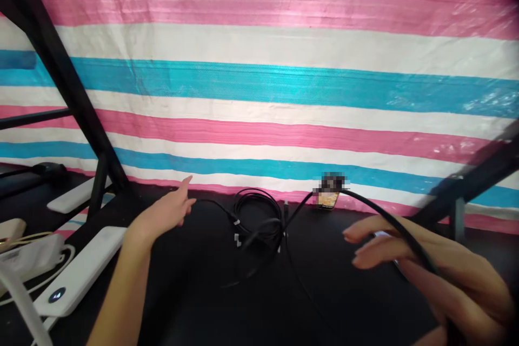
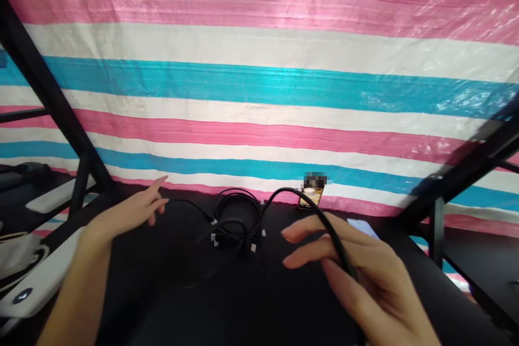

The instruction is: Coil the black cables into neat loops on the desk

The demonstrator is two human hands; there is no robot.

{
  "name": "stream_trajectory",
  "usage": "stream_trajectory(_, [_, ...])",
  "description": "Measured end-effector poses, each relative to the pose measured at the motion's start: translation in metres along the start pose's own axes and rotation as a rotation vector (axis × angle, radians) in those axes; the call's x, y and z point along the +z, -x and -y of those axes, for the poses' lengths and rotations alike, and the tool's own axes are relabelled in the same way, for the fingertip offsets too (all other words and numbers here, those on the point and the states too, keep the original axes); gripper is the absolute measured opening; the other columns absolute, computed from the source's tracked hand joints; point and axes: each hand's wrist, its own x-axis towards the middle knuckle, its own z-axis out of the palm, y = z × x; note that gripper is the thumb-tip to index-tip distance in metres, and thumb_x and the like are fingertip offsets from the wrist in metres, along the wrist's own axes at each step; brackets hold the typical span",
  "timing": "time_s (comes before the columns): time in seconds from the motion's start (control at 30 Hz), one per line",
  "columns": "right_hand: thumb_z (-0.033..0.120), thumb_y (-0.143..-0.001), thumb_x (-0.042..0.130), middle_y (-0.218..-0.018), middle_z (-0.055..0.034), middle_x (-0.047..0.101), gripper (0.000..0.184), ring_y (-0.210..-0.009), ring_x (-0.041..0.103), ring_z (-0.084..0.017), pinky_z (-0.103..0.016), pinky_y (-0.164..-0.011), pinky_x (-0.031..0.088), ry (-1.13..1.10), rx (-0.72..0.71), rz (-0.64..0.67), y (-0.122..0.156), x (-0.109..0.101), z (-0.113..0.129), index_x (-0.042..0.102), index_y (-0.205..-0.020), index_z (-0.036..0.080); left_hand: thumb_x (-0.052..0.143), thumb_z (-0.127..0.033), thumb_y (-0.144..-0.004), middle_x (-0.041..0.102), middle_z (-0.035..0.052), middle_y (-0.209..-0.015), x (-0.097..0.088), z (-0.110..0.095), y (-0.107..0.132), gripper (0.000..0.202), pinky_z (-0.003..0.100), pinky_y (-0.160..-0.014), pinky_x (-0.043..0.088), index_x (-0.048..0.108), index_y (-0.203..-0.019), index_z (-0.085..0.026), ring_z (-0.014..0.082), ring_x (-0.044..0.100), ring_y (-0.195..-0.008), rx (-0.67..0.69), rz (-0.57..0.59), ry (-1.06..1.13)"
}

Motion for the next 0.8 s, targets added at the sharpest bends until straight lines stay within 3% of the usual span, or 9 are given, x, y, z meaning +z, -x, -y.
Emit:
stream_trajectory(0.07, [0.032, -0.089, 0.052, -0.101, -0.0048, 0.069, 0.023, -0.095, 0.064, -0.026, -0.034, -0.082, 0.05, 0.043, -0.086, 0.09, -0.011, 0.016, 0.016, 0.074, -0.085, 0.031, 0.047, -0.048, -0.085, 0.062, 0.016, -0.119, 0.014, -0.018, 0.0, 0.065, 0.043, -0.093, 0.043, 0.035, -0.142, -0.017, 0.031, 0.06, -0.107, 0.153, -0.156, -0.017])
stream_trajectory(0.1, [0.03, -0.089, 0.052, -0.101, -0.0046, 0.069, 0.023, -0.096, 0.064, -0.026, -0.033, -0.082, 0.051, 0.041, -0.103, 0.131, -0.016, 0.022, 0.021, 0.075, -0.086, 0.031, 0.041, -0.051, -0.089, 0.054, 0.0147, -0.132, 0.023, -0.028, 0.0, 0.063, 0.044, -0.102, 0.036, 0.033, -0.143, -0.021, 0.0299, 0.05, -0.121, 0.207, -0.139, 0.065])
stream_trajectory(0.17, [0.027, -0.09, 0.051, -0.103, -0.0049, 0.069, 0.024, -0.097, 0.064, -0.025, -0.034, -0.083, 0.052, 0.004, -0.151, 0.161, -0.022, 0.03, 0.027, 0.075, -0.092, 0.032, 0.034, -0.055, -0.092, 0.044, 0.0101, -0.143, 0.048, -0.046, 0.003, 0.06, 0.044, -0.109, 0.028, 0.029, -0.145, -0.028, 0.0262, 0.039, -0.132, 0.27, 0.019, 0.256])
stream_trajectory(0.23, [0.028, -0.091, 0.05, -0.105, -0.0055, 0.069, 0.027, -0.096, 0.065, -0.025, -0.034, -0.08, 0.053, -0.034, -0.2, 0.158, -0.022, 0.03, 0.03, 0.074, -0.099, 0.034, 0.043, -0.058, -0.088, 0.032, 0.0115, -0.151, 0.079, -0.058, 0.006, 0.068, 0.046, -0.112, 0.021, 0.027, -0.146, -0.025, 0.0281, 0.027, -0.138, 0.325, 0.17, 0.307])
stream_trajectory(0.33, [0.031, -0.092, 0.048, -0.103, -0.0065, 0.07, 0.029, -0.084, 0.067, -0.023, -0.029, -0.066, 0.055, -0.065, -0.257, 0.141, -0.012, 0.02, 0.032, 0.072, -0.108, 0.036, 0.053, -0.058, -0.084, 0.05, 0.0201, -0.133, 0.12, -0.07, 0.012, 0.077, 0.045, -0.102, 0.036, 0.03, -0.144, -0.016, 0.0305, 0.047, -0.123, 0.376, 0.392, 0.442])
stream_trajectory(0.47, [0.032, -0.092, 0.048, -0.101, -0.0078, 0.069, 0.029, -0.064, 0.064, -0.018, -0.027, -0.055, 0.054, -0.054, -0.293, 0.059, 0.004, 0.003, 0.035, 0.071, -0.11, 0.035, 0.049, -0.052, -0.089, 0.067, 0.0099, -0.09, 0.137, -0.086, 0.029, 0.041, 0.037, -0.084, 0.047, 0.059, -0.108, -0.017, 0.023, 0.064, -0.088, 0.522, 0.665, 0.747])
stream_trajectory(0.6, [0.033, -0.091, 0.051, -0.097, -0.0073, 0.069, 0.026, -0.052, 0.061, -0.016, -0.028, -0.045, 0.051, -0.143, -0.267, 0.009, 0.015, -0.011, 0.032, 0.074, -0.103, 0.034, 0.047, -0.045, -0.092, 0.063, 0.0045, -0.077, 0.115, -0.091, 0.049, 0.028, 0.032, -0.076, 0.048, 0.053, -0.096, -0.019, 0.0189, 0.064, -0.078, 0.492, 0.423, 0.837])
stream_trajectory(0.7, [0.034, -0.089, 0.054, -0.094, -0.0079, 0.069, 0.022, -0.038, 0.054, -0.011, -0.025, -0.033, 0.042, -0.302, -0.094, 0.0, 0.018, -0.022, 0.025, 0.075, -0.087, 0.027, 0.045, -0.044, -0.092, 0.053, -0.0016, -0.067, 0.088, -0.079, 0.056, 0.027, 0.026, -0.061, 0.046, 0.052, -0.098, -0.019, 0.0136, 0.057, -0.061, 0.494, 0.209, 0.746])
stream_trajectory(0.8, [0.037, -0.087, 0.057, -0.061, -0.0036, 0.062, 0.022, -0.029, 0.045, -0.01, -0.024, -0.028, 0.031, -0.302, 0.124, 0.07, 0.021, -0.034, 0.022, 0.069, -0.072, 0.025, 0.049, -0.044, -0.09, 0.046, -0.0042, -0.063, 0.054, -0.065, 0.058, 0.029, 0.021, -0.049, 0.036, 0.057, -0.103, -0.019, 0.0088, 0.043, -0.051, 0.499, -0.079, 0.592])
